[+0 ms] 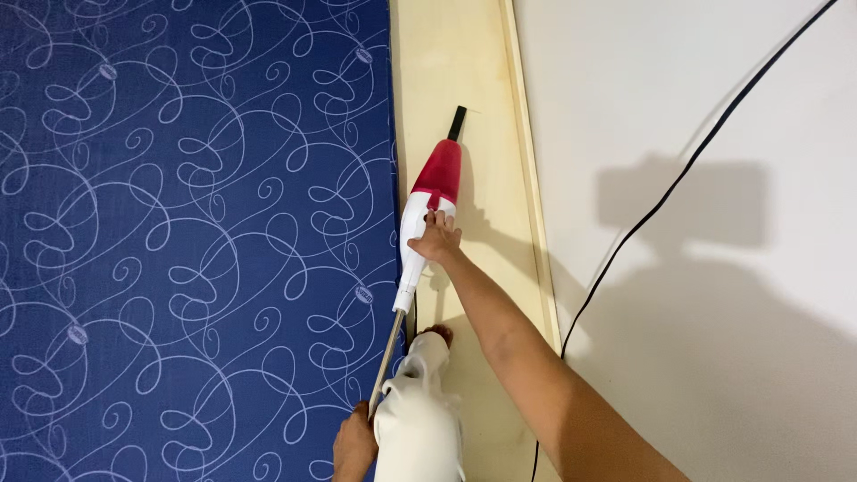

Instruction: The person uses a handheld vacuum cleaner to clean a wooden bed frame and a blue patterned mattress. They briefly pause to organize a white paper document on a cluttered table before resuming vacuuming the bed frame and mattress surface.

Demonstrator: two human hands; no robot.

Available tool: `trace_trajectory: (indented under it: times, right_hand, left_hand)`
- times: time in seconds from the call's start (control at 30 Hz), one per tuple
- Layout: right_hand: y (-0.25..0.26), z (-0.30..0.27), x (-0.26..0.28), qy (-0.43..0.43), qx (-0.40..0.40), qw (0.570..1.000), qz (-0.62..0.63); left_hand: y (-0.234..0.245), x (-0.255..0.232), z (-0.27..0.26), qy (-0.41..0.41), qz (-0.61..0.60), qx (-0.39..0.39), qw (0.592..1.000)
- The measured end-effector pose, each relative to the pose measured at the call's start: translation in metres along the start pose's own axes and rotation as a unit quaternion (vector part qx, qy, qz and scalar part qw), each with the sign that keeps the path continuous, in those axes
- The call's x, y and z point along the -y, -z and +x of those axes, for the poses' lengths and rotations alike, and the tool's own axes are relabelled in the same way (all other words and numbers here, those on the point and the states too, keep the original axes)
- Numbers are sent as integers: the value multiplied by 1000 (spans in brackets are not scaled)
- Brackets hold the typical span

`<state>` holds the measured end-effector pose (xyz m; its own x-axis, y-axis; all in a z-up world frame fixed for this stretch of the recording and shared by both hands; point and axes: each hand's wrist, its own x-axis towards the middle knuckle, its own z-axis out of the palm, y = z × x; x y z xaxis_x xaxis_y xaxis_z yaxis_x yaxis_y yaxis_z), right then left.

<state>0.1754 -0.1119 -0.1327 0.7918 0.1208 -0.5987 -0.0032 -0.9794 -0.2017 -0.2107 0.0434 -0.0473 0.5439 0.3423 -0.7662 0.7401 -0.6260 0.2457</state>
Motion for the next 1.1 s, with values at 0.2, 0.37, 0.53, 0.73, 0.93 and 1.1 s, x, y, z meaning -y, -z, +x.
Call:
trace_trajectory:
  times: [0.2, 0.37, 0.53, 0.73, 0.93, 1.1]
  right_hand:
    - [-10, 32, -7, 15, 47, 986, -157]
    - [-63, 28, -10, -76, -15, 851, 520]
    - [-90, 12, -13, -212, 121, 637, 732]
    - [-90, -1, -5, -95, 147, 679, 713]
    - [-76, -49, 23, -1, 86, 654, 751]
    - [-100, -125, 56, 100, 10, 654, 749]
  left_hand:
    - [5, -12, -7, 13, -17, 33, 999]
    - [17, -10, -13, 2, -61, -16, 998]
    - [1, 17, -5, -22, -20, -35, 999]
    - [-38, 62, 4, -47, -117, -64, 990]
    - [48, -37, 16, -306, -125, -246, 911]
    - [115, -170, 67, -246, -216, -248, 912]
